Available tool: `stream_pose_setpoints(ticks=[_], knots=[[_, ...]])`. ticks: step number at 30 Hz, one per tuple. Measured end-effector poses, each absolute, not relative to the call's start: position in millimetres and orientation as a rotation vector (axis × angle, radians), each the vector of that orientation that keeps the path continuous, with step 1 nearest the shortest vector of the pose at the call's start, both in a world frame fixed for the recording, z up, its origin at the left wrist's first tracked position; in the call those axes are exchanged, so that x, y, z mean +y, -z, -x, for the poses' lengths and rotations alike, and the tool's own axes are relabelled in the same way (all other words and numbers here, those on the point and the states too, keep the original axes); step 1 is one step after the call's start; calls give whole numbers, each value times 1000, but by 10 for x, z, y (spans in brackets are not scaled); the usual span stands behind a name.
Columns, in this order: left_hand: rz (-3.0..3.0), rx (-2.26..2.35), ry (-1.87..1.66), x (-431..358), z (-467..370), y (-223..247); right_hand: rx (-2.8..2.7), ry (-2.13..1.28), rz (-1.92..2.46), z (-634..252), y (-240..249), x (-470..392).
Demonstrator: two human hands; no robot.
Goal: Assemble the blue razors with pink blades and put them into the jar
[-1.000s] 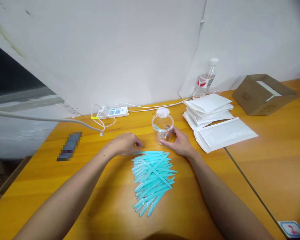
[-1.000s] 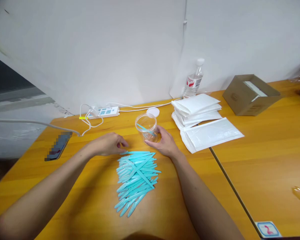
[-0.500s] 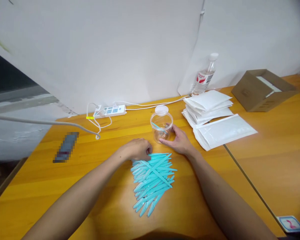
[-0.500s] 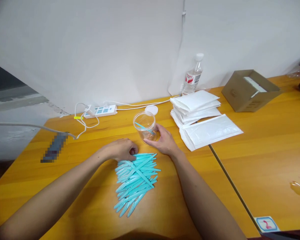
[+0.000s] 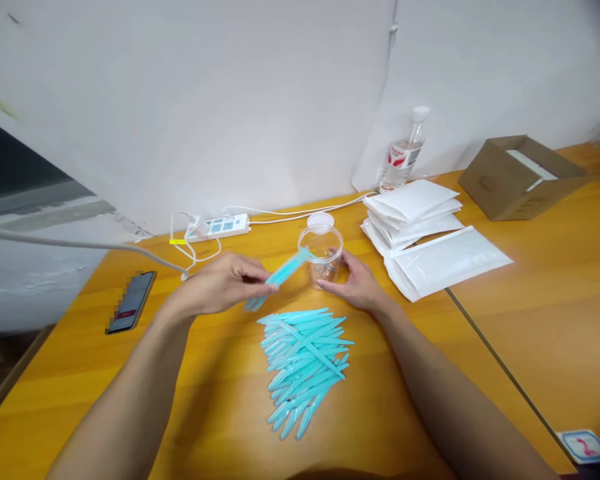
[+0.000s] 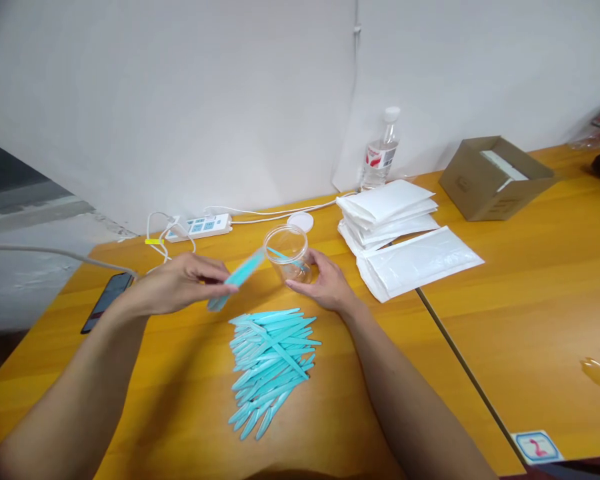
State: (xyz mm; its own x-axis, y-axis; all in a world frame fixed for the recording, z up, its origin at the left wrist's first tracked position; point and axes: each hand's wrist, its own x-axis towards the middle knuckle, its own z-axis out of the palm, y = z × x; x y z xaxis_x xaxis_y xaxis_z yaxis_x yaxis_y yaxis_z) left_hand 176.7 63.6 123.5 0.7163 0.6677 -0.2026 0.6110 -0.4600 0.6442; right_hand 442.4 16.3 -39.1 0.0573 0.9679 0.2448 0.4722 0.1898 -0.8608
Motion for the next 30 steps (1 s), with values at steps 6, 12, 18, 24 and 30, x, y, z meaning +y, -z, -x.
stream_pose_setpoints(ticks=[6, 12, 18, 24, 30], knots=[[-2026, 1049, -1246, 553, -2379, -1294, -1557, -673, 1393, -4408, 371, 141], [-1991, 942, -1075, 739, -2820, -791, -1575, -681, 1356, -4399, 308, 144], [-2055, 1073, -1052, 795, -2609, -690, -1573, -673, 1375, -4416, 342, 163], [-2144, 1073, -1064, 741, -2346, -782, -1594, -677, 1380, -4414, 356, 154], [-2504, 917, -640, 684, -2640, -1089, -1632, -655, 1410, -4392, 367, 152]])
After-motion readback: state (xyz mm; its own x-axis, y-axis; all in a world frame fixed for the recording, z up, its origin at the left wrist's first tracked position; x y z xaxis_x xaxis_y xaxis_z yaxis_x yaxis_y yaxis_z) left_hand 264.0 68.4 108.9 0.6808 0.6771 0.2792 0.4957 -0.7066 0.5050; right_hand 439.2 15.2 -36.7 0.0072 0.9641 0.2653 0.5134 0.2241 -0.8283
